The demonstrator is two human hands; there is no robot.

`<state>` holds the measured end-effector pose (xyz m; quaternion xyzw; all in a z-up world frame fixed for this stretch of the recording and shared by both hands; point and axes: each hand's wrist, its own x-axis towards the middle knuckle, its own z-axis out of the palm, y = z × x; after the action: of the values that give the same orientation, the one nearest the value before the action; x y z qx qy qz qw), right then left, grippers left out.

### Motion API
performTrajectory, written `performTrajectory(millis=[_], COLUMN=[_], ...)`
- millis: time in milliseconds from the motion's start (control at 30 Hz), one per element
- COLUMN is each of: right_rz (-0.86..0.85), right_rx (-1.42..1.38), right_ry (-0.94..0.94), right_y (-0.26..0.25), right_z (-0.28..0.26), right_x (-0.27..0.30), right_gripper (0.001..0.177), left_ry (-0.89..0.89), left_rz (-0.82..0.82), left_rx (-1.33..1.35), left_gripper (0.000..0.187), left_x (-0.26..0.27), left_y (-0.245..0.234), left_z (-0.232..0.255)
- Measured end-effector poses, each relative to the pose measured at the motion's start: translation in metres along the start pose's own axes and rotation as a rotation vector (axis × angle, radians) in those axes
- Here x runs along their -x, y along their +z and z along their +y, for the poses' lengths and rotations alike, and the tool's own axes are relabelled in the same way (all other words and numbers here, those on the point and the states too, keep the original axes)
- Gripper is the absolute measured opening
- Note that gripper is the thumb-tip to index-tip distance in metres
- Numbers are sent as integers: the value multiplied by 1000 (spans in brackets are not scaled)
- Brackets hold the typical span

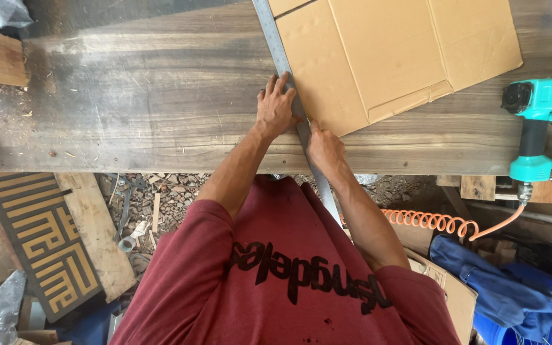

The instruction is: The person uses a metal ruler and a utility knife to cut a large piece of cardboard on a wooden workbench. They repeatedly align the ruler and score the cardboard along straight lines to create multiple rectangular sections.

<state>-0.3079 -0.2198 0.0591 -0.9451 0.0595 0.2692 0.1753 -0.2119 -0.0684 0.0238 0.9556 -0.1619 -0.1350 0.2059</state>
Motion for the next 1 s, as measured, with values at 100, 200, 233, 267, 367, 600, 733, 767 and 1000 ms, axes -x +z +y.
performTrajectory(millis=[100, 200, 233, 267, 367, 600, 733, 767, 1000], right_rz=[2, -6, -10, -12, -3, 67, 80, 77, 287], right_rx=[-4, 13, 23, 20, 36, 60, -93, -94, -466], right_ry=[-5, 7, 14, 19, 9, -40, -129, -126, 79], right_y=[2, 6, 6, 8, 16, 9, 1, -2, 19], right_z=[2, 4, 6, 8, 13, 13, 19, 23, 78], right_x=[0, 2, 0, 1, 3, 11, 20, 28, 30], right_gripper=[43, 43, 43, 43, 43, 42, 38, 38, 20], left_ry=[-17, -30, -31, -29, -44, -27, -18, -18, 77], left_rz=[-8, -26, -28, -33, -54, -91, -111, -116, -145], left_rx=[-2, -3, 4, 5, 0, 31, 41, 42, 0], left_gripper=[72, 72, 73, 73, 72, 73, 72, 72, 90], left_x=[-4, 1, 0, 1, 4, 1, -1, 3, 4], left_y=[3, 2, 0, -1, -4, -3, -6, -7, -14], left_z=[0, 1, 2, 3, 7, 3, 5, 4, -3])
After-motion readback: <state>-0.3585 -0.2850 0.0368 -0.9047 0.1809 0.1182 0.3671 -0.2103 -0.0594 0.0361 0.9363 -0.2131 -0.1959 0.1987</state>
